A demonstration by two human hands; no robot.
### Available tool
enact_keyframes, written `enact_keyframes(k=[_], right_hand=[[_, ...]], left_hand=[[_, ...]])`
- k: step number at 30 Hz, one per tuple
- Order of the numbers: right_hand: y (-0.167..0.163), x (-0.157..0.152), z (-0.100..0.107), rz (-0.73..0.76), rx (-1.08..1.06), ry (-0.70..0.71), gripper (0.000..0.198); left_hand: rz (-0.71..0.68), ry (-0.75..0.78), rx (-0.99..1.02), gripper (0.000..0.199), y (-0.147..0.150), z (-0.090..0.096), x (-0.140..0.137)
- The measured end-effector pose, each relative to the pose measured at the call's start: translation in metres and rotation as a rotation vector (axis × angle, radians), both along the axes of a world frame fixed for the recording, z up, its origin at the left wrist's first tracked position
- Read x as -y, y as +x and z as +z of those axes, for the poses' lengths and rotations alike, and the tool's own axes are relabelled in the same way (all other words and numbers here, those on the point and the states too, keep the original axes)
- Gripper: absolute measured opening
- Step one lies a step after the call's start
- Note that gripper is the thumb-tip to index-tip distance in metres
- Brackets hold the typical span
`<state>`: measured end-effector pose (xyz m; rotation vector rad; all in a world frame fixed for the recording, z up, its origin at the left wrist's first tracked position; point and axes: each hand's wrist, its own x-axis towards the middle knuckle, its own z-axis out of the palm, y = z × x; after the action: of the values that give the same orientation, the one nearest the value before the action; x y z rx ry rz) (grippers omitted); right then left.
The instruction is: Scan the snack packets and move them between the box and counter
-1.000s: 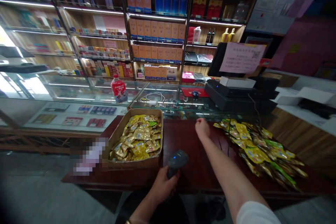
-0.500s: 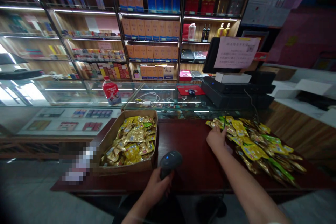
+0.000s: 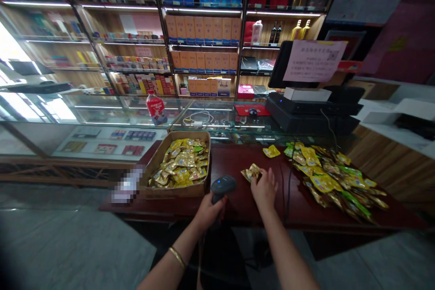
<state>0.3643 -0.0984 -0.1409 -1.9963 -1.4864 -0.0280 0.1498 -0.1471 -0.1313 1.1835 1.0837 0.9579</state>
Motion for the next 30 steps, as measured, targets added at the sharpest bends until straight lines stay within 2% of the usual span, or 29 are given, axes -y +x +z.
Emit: enact_keyframes(k=[2, 4, 7, 11, 16, 22, 30], right_hand=[[-0.002, -0.007, -0.005, -0.065, -0.067, 0.007, 0.063], [-0.001, -0.011, -0.010, -0.032, -0.113, 0.013, 0.067], [0.005, -0.013, -0.016, 0.069, -0.165, 0.063, 0.060], [0.016, -0.016, -0.022, 0.156, -0.239, 0.218, 0.048], [0.018, -0.019, -0.027, 0.239, -0.291, 0.377, 0.043], [0.018, -0.022, -0.032, 0.316, -0.293, 0.436, 0.033], [0.019, -0.025, -0.034, 0.333, -0.301, 0.450, 0.034]], left_hand=[[-0.027, 0.006, -0.037, 0.041, 0.000, 0.003, 0.001], [-0.079, 0.011, -0.082, 0.041, -0.001, 0.007, 0.001], [-0.117, 0.012, -0.135, 0.042, -0.002, 0.010, 0.001], [-0.131, 0.000, -0.142, 0.041, -0.002, 0.009, 0.000], [-0.122, 0.048, -0.129, 0.036, -0.002, 0.008, 0.001], [-0.156, 0.065, -0.090, 0.035, -0.003, 0.008, 0.000], [-0.124, 0.042, -0.080, 0.037, -0.002, 0.003, -0.002]])
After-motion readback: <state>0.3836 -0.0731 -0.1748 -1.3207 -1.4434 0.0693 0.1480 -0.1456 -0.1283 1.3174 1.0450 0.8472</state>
